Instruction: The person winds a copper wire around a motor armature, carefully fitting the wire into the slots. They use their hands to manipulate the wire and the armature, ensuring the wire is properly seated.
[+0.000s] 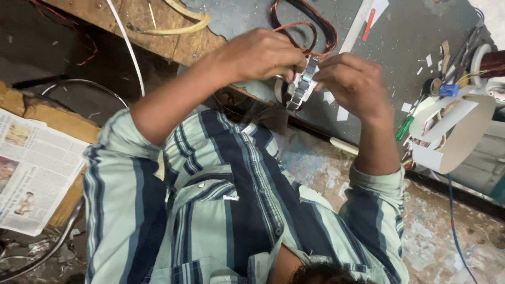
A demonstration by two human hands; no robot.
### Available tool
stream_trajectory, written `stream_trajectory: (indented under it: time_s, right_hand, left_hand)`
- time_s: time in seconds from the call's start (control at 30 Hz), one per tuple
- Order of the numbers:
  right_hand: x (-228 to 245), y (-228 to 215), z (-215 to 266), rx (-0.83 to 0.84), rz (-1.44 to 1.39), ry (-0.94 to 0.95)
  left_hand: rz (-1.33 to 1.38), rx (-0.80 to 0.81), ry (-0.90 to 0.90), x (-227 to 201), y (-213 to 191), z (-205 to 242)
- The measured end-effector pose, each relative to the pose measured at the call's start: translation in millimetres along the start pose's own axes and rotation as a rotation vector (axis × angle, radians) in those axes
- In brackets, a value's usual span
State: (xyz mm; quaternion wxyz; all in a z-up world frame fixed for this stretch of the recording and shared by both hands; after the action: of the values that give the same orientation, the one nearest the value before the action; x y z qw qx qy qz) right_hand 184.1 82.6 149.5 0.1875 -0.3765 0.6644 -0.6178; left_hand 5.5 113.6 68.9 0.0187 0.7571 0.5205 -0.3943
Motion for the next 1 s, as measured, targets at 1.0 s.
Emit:
stream_trajectory:
  time_s: [1.0]
  right_hand:
    - [5,0,-4,0.087,0.064,0.017]
  left_hand:
    - [-0.053,0.253,-0.199,-12,-11,-34]
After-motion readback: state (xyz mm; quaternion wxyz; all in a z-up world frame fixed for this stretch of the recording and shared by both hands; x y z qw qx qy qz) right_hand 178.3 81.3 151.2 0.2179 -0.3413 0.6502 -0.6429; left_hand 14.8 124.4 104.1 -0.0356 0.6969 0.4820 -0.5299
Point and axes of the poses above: each hand's wrist, its own z-axis away from the middle knuckle, its own y-axis out of the palm, x = y × z, the point moved 6 cm from there along -z, towards the middle knuckle, and after that the axes turned 10 degrees about z, right-handed, at the moved point
